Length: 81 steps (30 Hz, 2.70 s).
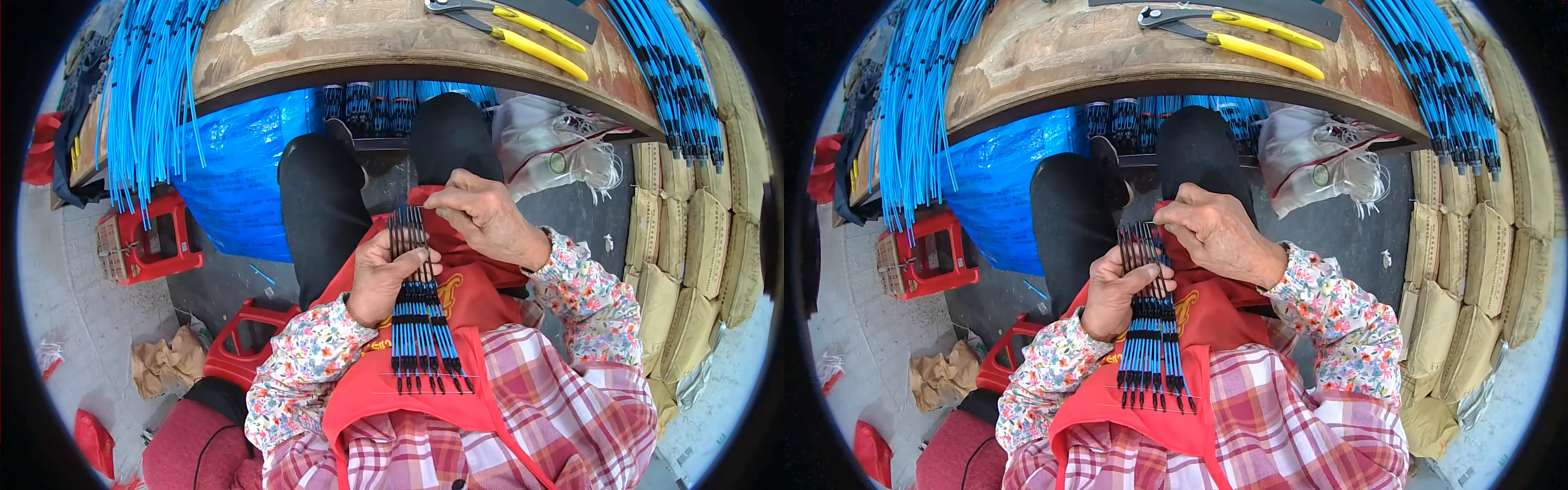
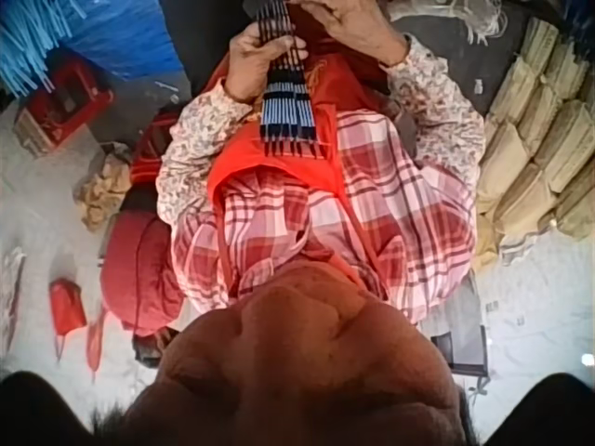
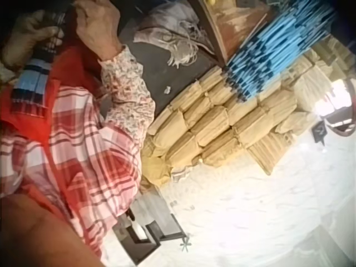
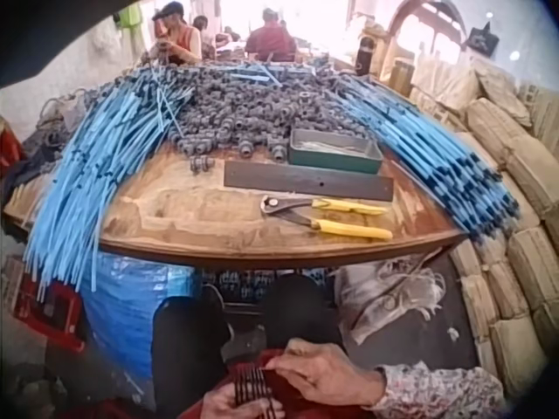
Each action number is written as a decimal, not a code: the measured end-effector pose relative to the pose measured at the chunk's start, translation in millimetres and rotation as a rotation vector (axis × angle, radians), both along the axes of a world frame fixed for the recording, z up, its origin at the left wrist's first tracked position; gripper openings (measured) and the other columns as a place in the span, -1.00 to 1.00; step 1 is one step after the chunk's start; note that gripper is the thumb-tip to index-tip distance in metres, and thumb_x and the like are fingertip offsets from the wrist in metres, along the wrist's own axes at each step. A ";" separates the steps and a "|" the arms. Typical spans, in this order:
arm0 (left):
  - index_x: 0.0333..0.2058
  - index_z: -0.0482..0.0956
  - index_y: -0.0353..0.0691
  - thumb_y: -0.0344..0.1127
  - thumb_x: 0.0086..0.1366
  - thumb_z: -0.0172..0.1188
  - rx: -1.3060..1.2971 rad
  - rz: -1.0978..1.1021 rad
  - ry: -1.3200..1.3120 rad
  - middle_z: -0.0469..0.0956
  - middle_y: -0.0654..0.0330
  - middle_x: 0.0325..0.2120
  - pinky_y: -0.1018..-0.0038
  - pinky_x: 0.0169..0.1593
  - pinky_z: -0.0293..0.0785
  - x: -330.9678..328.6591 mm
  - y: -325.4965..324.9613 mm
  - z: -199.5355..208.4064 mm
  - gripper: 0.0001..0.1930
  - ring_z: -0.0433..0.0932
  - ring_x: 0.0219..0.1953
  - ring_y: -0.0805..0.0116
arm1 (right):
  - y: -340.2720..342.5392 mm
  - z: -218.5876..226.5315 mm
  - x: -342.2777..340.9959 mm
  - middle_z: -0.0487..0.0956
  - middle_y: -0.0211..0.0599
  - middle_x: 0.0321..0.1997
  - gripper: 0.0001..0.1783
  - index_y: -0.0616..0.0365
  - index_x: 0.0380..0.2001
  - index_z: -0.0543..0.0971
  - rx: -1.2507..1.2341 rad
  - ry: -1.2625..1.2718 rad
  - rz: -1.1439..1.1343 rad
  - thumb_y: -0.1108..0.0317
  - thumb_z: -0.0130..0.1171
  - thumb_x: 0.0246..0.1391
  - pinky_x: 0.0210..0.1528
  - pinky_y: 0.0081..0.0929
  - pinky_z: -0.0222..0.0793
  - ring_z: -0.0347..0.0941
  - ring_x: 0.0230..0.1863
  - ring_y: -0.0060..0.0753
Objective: Assembling blue plastic ribs into a central hub using pliers on a factory workbench.
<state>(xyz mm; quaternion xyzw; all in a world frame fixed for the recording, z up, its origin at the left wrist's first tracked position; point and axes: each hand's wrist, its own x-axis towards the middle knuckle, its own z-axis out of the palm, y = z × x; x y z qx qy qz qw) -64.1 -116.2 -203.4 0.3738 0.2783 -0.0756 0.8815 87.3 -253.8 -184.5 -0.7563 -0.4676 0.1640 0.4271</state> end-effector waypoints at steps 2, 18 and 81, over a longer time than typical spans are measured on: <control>-0.16 0.47 -0.34 -0.58 0.28 0.06 0.015 -0.008 0.006 0.63 0.06 -0.35 0.45 -0.23 0.63 0.1 0.7 0.2 -0.84 0.66 -0.35 0.34 | -0.1 2.9 0.5 0.45 -0.18 -0.45 -0.84 0.18 -0.34 0.61 -0.022 -0.060 0.012 0.54 0.15 -0.05 -0.45 -0.32 0.40 0.48 -0.47 -0.16; -0.16 0.47 -0.34 -0.58 0.29 0.05 0.010 0.004 0.000 0.63 0.05 -0.35 0.45 -0.22 0.63 0.0 0.2 1.6 -0.84 0.66 -0.34 0.33 | -1.3 6.8 0.6 0.45 -0.18 -0.44 -0.83 0.20 -0.34 0.62 -0.025 -0.086 0.013 0.55 0.17 -0.08 -0.46 -0.33 0.41 0.50 -0.46 -0.16; 0.00 0.40 -0.34 -0.08 0.38 0.03 -0.056 -0.013 -0.139 0.61 -0.02 -0.24 0.32 -0.09 0.60 -11.5 6.6 -9.6 -0.57 0.65 -0.20 0.17 | 31.8 8.0 6.2 0.43 -0.22 -0.45 -0.81 0.17 -0.41 0.60 0.115 -0.118 0.199 0.57 0.18 -0.20 -0.44 -0.33 0.40 0.46 -0.40 -0.19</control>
